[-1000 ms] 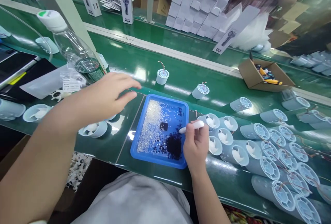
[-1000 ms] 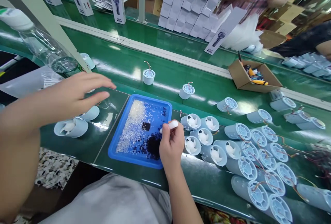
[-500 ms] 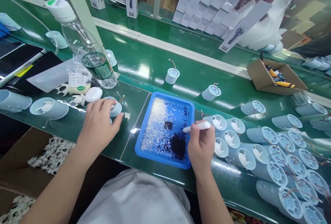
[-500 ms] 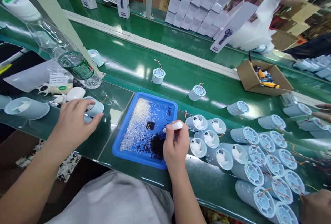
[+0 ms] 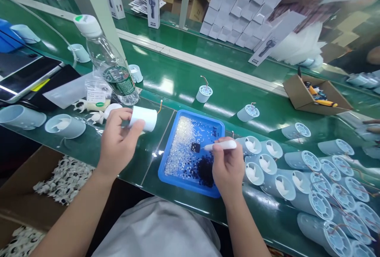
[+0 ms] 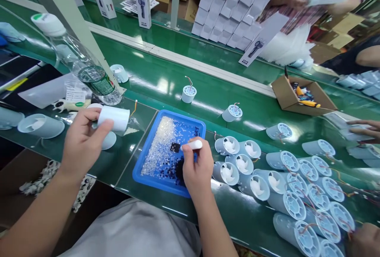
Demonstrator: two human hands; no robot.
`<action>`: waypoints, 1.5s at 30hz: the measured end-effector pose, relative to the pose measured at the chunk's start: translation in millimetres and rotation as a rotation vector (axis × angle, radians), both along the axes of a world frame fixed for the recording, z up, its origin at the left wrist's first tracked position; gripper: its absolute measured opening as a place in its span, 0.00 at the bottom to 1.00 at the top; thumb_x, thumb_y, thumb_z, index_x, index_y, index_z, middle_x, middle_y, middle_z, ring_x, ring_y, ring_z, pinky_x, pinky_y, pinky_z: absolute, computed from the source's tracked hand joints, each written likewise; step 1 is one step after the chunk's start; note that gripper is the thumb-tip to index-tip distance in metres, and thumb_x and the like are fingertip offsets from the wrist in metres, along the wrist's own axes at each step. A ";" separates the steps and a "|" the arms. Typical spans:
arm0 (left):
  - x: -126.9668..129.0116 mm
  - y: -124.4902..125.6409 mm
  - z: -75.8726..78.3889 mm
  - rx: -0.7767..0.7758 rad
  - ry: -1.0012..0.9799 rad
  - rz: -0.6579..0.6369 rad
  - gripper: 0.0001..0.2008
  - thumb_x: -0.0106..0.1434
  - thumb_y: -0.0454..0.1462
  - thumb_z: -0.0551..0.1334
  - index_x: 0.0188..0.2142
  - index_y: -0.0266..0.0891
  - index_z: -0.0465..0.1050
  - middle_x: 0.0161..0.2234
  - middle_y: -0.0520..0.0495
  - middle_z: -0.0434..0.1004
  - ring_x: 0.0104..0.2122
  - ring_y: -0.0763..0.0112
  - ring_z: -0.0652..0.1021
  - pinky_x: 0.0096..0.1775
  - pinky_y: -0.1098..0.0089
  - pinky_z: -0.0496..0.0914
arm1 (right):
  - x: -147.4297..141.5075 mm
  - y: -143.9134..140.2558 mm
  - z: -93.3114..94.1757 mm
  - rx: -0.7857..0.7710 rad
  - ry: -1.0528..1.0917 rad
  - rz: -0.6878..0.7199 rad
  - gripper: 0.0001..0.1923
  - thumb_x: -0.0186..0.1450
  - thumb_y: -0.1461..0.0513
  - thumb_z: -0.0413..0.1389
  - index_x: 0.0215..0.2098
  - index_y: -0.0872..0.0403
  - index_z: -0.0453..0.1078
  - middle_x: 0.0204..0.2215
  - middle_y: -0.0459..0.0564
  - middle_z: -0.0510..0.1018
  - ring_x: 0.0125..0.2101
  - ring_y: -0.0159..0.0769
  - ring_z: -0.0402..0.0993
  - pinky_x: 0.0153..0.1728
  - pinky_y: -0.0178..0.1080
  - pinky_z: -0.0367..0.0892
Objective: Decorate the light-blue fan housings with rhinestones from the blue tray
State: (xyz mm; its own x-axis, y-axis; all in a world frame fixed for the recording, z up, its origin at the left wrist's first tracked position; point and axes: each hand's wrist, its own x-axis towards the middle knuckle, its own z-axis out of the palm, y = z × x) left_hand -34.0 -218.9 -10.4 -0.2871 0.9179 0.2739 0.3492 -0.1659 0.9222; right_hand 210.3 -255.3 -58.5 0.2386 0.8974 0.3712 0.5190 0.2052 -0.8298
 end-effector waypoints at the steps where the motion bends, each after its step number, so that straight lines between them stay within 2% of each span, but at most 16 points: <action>1: 3.4 -0.7 5.1 -0.042 -0.207 -0.023 0.07 0.59 0.41 0.63 0.33 0.42 0.66 0.41 0.46 0.71 0.44 0.62 0.73 0.43 0.64 0.70 | -2.4 1.7 1.8 -0.023 -0.026 0.035 0.05 0.67 0.58 0.52 0.38 0.51 0.64 0.30 0.45 0.72 0.30 0.34 0.70 0.32 0.38 0.66; 4: 15.3 -0.9 16.5 -0.139 -0.672 -0.112 0.09 0.59 0.41 0.64 0.34 0.41 0.67 0.37 0.47 0.74 0.39 0.65 0.76 0.39 0.66 0.73 | -11.1 2.4 10.5 -0.113 -0.004 0.129 0.05 0.67 0.58 0.52 0.36 0.51 0.64 0.28 0.44 0.71 0.28 0.33 0.70 0.30 0.37 0.66; 6: 24.0 -0.3 18.6 -0.168 -0.809 -0.139 0.09 0.58 0.38 0.66 0.34 0.39 0.68 0.37 0.47 0.75 0.38 0.67 0.77 0.39 0.66 0.73 | -17.6 -1.6 19.0 -0.070 0.135 0.105 0.05 0.67 0.58 0.53 0.38 0.51 0.64 0.30 0.44 0.71 0.27 0.31 0.72 0.29 0.37 0.68; 8: 32.2 -0.6 17.2 -0.202 -0.870 -0.157 0.09 0.58 0.38 0.66 0.35 0.37 0.69 0.37 0.47 0.76 0.38 0.68 0.77 0.40 0.66 0.74 | -22.3 -7.0 26.8 0.041 0.280 0.044 0.05 0.67 0.58 0.53 0.40 0.50 0.63 0.33 0.45 0.72 0.27 0.30 0.73 0.29 0.36 0.70; 10: 38.9 -2.3 14.5 -0.244 -0.888 -0.187 0.09 0.59 0.39 0.65 0.37 0.36 0.70 0.37 0.46 0.77 0.37 0.68 0.78 0.40 0.66 0.74 | -23.2 -10.7 30.0 0.131 0.334 -0.003 0.05 0.67 0.59 0.53 0.40 0.50 0.64 0.34 0.45 0.72 0.27 0.29 0.73 0.28 0.35 0.70; 12: 42.9 -4.9 12.3 -0.288 -0.890 -0.221 0.10 0.60 0.40 0.64 0.38 0.36 0.72 0.37 0.46 0.77 0.37 0.70 0.78 0.40 0.67 0.74 | -19.8 -11.1 26.0 0.135 0.294 -0.002 0.05 0.67 0.59 0.54 0.40 0.50 0.64 0.32 0.44 0.71 0.27 0.30 0.73 0.28 0.35 0.69; 15: 43.2 -7.9 10.2 -0.337 -0.893 -0.247 0.09 0.61 0.39 0.64 0.37 0.36 0.73 0.35 0.47 0.77 0.35 0.72 0.77 0.39 0.70 0.74 | -11.0 -8.0 10.2 0.027 0.180 0.074 0.04 0.67 0.58 0.53 0.39 0.51 0.64 0.29 0.44 0.72 0.26 0.31 0.71 0.28 0.35 0.68; 18: 38.6 -8.4 7.9 -0.347 -0.892 -0.246 0.08 0.60 0.39 0.65 0.36 0.36 0.73 0.34 0.48 0.77 0.35 0.72 0.77 0.38 0.71 0.74 | -5.8 -5.9 -5.2 -0.058 0.137 0.130 0.06 0.68 0.57 0.52 0.39 0.51 0.64 0.30 0.45 0.72 0.27 0.32 0.70 0.30 0.37 0.67; 21: 32.6 -8.7 4.6 -0.340 -0.882 -0.236 0.08 0.60 0.39 0.65 0.36 0.37 0.74 0.35 0.49 0.77 0.36 0.72 0.77 0.38 0.71 0.74 | -5.6 -5.8 -11.9 -0.089 0.110 0.141 0.07 0.68 0.56 0.52 0.39 0.51 0.64 0.30 0.46 0.72 0.28 0.33 0.70 0.31 0.38 0.66; 32: 24.4 -14.2 1.1 -0.359 -0.846 -0.203 0.08 0.60 0.40 0.65 0.35 0.38 0.74 0.34 0.49 0.76 0.36 0.72 0.76 0.37 0.72 0.73 | -5.0 -6.1 -10.9 -0.093 0.054 0.141 0.07 0.68 0.56 0.51 0.39 0.51 0.63 0.29 0.46 0.72 0.27 0.34 0.70 0.30 0.38 0.66; 39: 24.5 -15.7 -1.1 -0.359 -0.885 -0.197 0.08 0.59 0.40 0.66 0.34 0.37 0.73 0.31 0.49 0.76 0.35 0.70 0.77 0.38 0.69 0.73 | -1.1 -7.2 -2.5 -0.020 -0.208 0.129 0.05 0.67 0.58 0.52 0.36 0.51 0.64 0.29 0.46 0.74 0.29 0.35 0.71 0.31 0.37 0.67; 45: 28.3 -16.3 -1.0 -0.354 -0.903 -0.212 0.09 0.58 0.41 0.66 0.33 0.37 0.73 0.32 0.49 0.77 0.35 0.69 0.77 0.39 0.68 0.72 | -0.7 0.1 -0.2 0.054 -0.151 0.070 0.05 0.67 0.59 0.52 0.39 0.52 0.65 0.31 0.47 0.74 0.31 0.37 0.72 0.34 0.40 0.68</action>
State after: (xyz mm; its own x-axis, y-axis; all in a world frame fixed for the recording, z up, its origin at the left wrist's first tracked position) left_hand -5.6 -235.2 -11.4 -0.0730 0.9611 -0.2665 -0.5143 0.1927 0.8357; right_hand 209.5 -255.3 -58.7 0.1144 0.8878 0.4459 0.6201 0.2868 -0.7302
